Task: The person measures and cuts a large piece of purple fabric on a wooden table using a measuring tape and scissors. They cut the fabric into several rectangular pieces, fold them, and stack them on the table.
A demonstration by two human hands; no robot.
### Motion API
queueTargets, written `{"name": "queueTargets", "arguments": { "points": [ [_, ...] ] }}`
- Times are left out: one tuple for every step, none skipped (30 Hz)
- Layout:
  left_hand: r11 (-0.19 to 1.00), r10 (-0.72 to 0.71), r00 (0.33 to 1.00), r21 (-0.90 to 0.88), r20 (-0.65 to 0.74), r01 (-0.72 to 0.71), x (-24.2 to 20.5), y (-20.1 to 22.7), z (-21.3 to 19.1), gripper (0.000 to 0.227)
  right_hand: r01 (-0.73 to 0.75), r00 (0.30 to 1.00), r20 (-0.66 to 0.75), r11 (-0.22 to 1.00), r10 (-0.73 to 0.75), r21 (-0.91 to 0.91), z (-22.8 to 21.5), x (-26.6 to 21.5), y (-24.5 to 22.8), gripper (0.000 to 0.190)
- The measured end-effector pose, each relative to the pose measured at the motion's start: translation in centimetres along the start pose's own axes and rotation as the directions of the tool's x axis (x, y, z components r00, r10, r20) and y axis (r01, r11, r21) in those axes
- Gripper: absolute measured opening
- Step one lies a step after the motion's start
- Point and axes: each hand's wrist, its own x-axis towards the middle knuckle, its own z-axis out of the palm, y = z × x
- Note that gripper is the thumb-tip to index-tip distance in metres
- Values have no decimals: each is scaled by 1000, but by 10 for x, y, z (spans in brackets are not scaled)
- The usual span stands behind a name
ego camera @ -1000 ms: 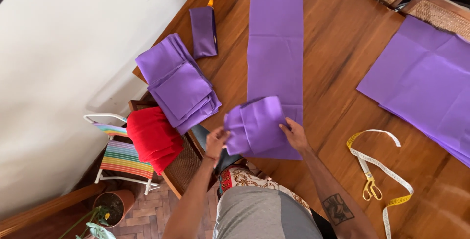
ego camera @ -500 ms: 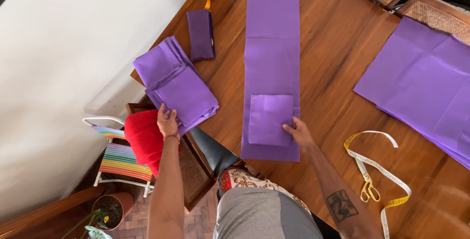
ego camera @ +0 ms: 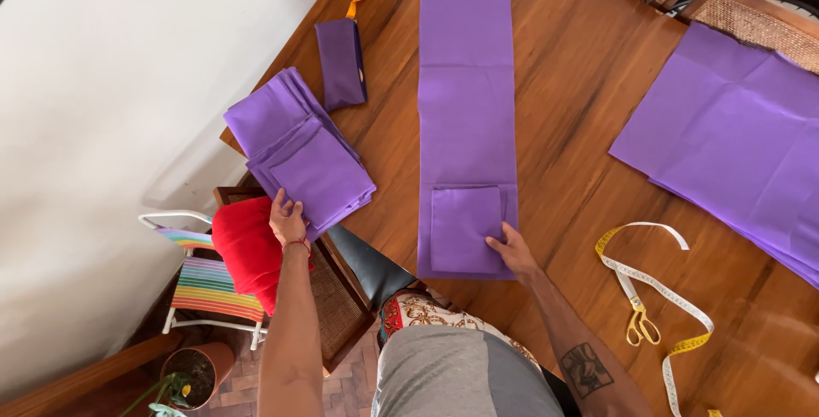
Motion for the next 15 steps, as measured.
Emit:
{"name": "queueTargets", "arguments": {
  "points": [
    [1000,1,1000,-1,1,-1,1,1,0,60,1,1000,-1,1000,-1,0,-3,1,2,37],
    [1000,12,1000,0,1,-12,2,2,0,60,-19,1000,-3,1000,19,-24,-6,2,5,37],
    [1000,24,1000,2,2,-24,3,2,0,59,-39,999,-7,998,39,-48,-10,2,8,37],
    [1000,24,1000,2,4,-24,3,5,0,59,-39,999,-8,998,39,-47,-15,10,23,37],
    [1000,30,1000,0,4,-30,2,9,0,59,-87,996,-7,995,86,-47,-19,18,38,40],
    [999,35,999,-2,4,-35,2,12,-1,59,-133,991,-7,990,133,-47,-24,26,54,42],
    [999,35,999,-2,6,-35,3,11,0,59,-134,991,-8,990,134,-46,-22,19,46,42],
    [999,36,999,5,8,-36,4,11,1,60,-158,987,-6,987,158,-37,-20,13,38,45],
    [999,37,999,12,9,-38,6,12,1,61,-181,984,-3,983,181,-28,-17,7,29,49],
    [999,39,999,12,10,-39,7,11,1,61,-180,984,-3,983,180,-27,-13,3,23,49],
    [999,32,999,3,12,-32,7,10,1,62,-186,982,-2,982,186,-17,-11,-1,16,49],
    [1000,26,1000,-7,13,-26,8,9,2,64,-193,981,0,981,193,-7,-8,-5,9,50],
    [1000,27,1000,-6,13,-26,8,9,1,64,-193,981,0,981,193,-6,-10,-2,15,50],
    [1000,29,1000,9,4,-29,7,9,1,64,-190,982,-8,982,190,-16,-12,1,21,51],
    [999,32,999,24,-4,-32,7,10,1,64,-188,982,-15,982,188,-27,-13,4,27,52]
  ]
}}
